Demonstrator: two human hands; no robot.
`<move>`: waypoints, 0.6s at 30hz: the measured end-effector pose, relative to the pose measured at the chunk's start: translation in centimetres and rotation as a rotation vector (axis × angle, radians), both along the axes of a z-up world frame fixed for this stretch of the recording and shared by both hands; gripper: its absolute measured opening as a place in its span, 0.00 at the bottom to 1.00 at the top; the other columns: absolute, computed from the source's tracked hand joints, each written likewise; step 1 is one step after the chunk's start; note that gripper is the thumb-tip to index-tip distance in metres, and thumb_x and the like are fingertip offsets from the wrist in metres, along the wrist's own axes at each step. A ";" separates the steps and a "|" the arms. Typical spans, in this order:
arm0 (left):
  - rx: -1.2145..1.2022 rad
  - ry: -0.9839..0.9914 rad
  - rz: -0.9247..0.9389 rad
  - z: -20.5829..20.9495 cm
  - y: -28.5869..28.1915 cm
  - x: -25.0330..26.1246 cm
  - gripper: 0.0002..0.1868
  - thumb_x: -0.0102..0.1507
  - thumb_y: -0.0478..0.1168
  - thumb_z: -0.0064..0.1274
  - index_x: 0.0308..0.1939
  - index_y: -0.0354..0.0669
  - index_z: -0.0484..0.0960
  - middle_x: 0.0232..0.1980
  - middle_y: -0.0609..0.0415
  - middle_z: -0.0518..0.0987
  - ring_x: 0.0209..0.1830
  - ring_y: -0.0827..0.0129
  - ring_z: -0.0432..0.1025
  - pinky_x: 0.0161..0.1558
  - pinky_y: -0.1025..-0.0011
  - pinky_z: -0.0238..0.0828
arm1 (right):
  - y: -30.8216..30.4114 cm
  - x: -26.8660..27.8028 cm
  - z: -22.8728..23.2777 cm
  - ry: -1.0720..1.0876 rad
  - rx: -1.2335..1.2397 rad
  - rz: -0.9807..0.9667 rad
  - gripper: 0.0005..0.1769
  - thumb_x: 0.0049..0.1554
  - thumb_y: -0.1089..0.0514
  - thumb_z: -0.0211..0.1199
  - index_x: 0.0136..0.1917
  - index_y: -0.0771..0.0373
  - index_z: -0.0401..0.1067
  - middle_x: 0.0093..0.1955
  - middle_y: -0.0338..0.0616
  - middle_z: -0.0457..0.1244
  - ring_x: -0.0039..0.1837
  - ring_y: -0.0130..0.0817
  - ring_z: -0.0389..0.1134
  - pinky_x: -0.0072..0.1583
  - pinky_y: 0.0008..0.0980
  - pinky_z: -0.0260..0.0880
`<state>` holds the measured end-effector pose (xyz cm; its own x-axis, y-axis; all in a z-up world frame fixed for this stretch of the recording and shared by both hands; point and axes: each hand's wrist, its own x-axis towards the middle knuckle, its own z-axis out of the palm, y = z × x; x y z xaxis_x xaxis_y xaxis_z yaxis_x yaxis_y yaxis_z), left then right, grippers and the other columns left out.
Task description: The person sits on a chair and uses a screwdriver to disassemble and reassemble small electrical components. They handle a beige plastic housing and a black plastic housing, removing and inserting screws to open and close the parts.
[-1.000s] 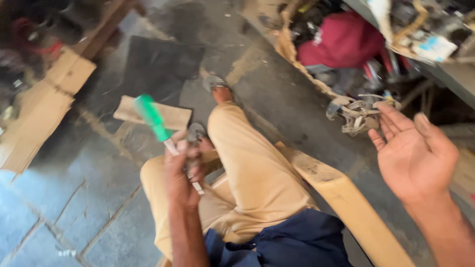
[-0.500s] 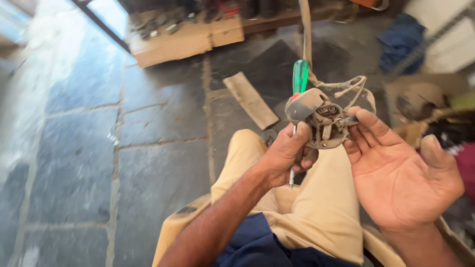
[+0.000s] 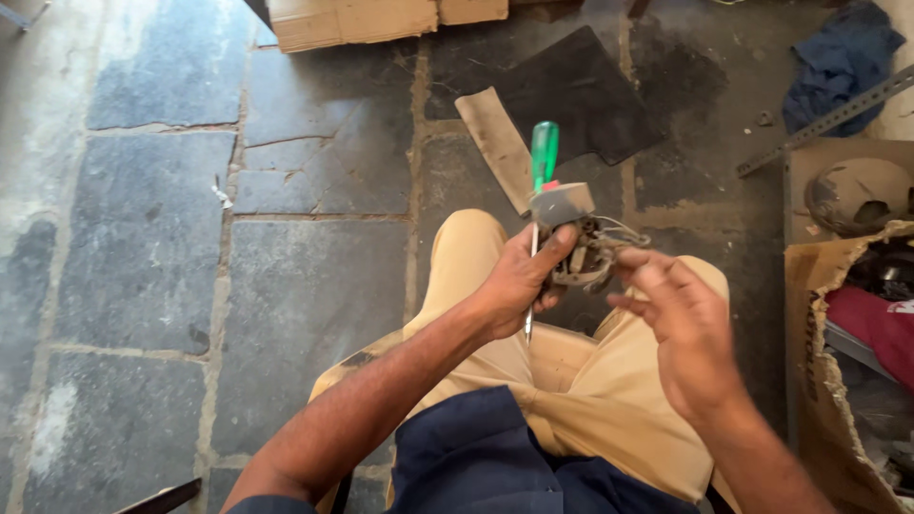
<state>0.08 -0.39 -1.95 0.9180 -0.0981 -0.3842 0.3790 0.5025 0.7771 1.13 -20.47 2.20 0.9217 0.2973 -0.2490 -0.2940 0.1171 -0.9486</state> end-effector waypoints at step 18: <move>0.159 -0.104 0.138 -0.8 -0.2 -1.0 0.37 0.61 0.51 0.64 0.71 0.40 0.71 0.58 0.52 0.80 0.58 0.72 0.74 0.60 0.71 0.72 | 1.2 -3.6 -5.1 0.289 0.048 0.466 0.17 0.67 0.54 0.51 0.50 0.72 0.69 0.31 0.43 0.61 0.37 0.35 0.67 0.47 0.35 0.69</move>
